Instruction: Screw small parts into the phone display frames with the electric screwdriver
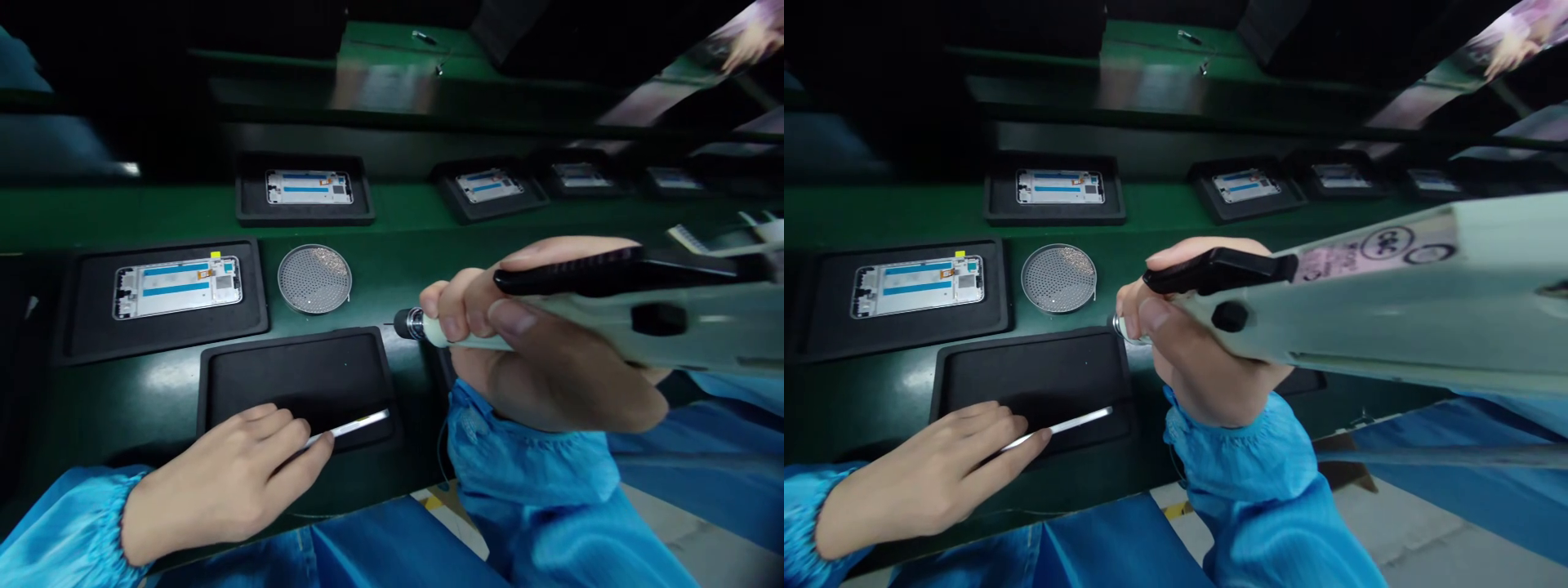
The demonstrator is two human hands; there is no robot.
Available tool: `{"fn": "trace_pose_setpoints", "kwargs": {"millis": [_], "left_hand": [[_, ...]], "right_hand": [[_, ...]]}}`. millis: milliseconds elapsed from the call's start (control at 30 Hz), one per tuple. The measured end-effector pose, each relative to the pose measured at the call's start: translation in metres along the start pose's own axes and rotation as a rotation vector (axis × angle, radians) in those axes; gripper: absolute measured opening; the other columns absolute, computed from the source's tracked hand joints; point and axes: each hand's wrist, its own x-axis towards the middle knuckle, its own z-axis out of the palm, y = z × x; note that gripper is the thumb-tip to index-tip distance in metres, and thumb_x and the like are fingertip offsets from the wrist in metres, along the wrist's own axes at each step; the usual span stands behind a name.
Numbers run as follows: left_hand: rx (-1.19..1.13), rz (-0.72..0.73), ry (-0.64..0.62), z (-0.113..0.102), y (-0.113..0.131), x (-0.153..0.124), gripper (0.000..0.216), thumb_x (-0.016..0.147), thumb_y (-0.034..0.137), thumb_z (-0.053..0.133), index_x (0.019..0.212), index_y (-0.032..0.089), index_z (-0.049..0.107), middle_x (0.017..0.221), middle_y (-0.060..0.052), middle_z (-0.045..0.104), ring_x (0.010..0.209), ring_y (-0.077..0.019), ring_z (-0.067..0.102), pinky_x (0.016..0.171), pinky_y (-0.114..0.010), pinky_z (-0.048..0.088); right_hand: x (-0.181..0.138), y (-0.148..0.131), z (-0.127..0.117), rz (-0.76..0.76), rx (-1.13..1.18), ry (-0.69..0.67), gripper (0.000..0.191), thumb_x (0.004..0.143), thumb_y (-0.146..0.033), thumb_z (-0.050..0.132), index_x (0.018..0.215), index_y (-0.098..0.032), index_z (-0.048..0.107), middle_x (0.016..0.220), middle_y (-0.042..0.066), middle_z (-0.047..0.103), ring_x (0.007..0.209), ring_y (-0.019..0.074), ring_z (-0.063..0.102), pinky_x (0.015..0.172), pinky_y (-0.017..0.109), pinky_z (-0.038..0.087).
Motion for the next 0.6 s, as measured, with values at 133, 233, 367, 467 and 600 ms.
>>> {"fn": "trace_pose_setpoints", "kwargs": {"millis": [133,233,367,467,600], "left_hand": [[0.047,0.002,-0.068,-0.0009,0.0014,0.0053,0.042,0.092,0.002,0.042,0.132,0.004,0.050,0.084,-0.008,0.059,0.070,-0.0191,0.054,0.063,-0.035,0.052],[0.049,0.008,-0.097,-0.0012,0.0013,0.0073,0.041,0.091,0.002,0.041,0.131,0.003,0.051,0.083,-0.008,0.057,0.069,-0.0190,0.053,0.062,-0.035,0.051],[0.050,0.009,-0.096,-0.0010,0.0007,0.0059,0.043,0.089,0.001,0.042,0.132,0.003,0.049,0.085,-0.008,0.057,0.070,-0.0192,0.052,0.061,-0.036,0.051],[0.051,0.013,-0.106,-0.0015,0.0016,0.0056,0.043,0.089,0.002,0.043,0.132,0.003,0.049,0.084,-0.008,0.056,0.070,-0.0194,0.051,0.061,-0.036,0.050],[0.057,-0.001,-0.167,-0.0033,0.0035,0.0100,0.048,0.088,0.002,0.043,0.135,0.004,0.047,0.083,-0.007,0.054,0.067,-0.0195,0.049,0.060,-0.037,0.049]], "right_hand": [[-0.0008,0.0010,0.0000,-0.008,0.001,0.025,0.026,0.069,-0.003,0.058,0.084,-0.023,0.067,0.056,-0.006,0.056,0.048,0.0105,0.055,0.051,0.034,0.047],[-0.0009,0.0010,0.0007,-0.001,0.039,0.032,0.025,0.069,-0.002,0.058,0.084,-0.021,0.067,0.057,-0.005,0.056,0.048,0.0110,0.055,0.050,0.033,0.046],[-0.0003,0.0013,0.0022,-0.030,0.044,0.050,0.026,0.069,-0.002,0.058,0.085,-0.019,0.068,0.056,-0.005,0.056,0.047,0.0116,0.054,0.049,0.034,0.044],[0.0002,0.0006,0.0030,0.013,0.047,0.067,0.025,0.066,-0.003,0.059,0.083,-0.018,0.068,0.053,-0.005,0.055,0.046,0.0128,0.053,0.050,0.036,0.044],[0.0002,-0.0004,0.0027,0.051,0.102,0.066,0.021,0.066,-0.006,0.064,0.083,-0.018,0.067,0.054,-0.004,0.056,0.046,0.0144,0.054,0.050,0.037,0.044]]}}
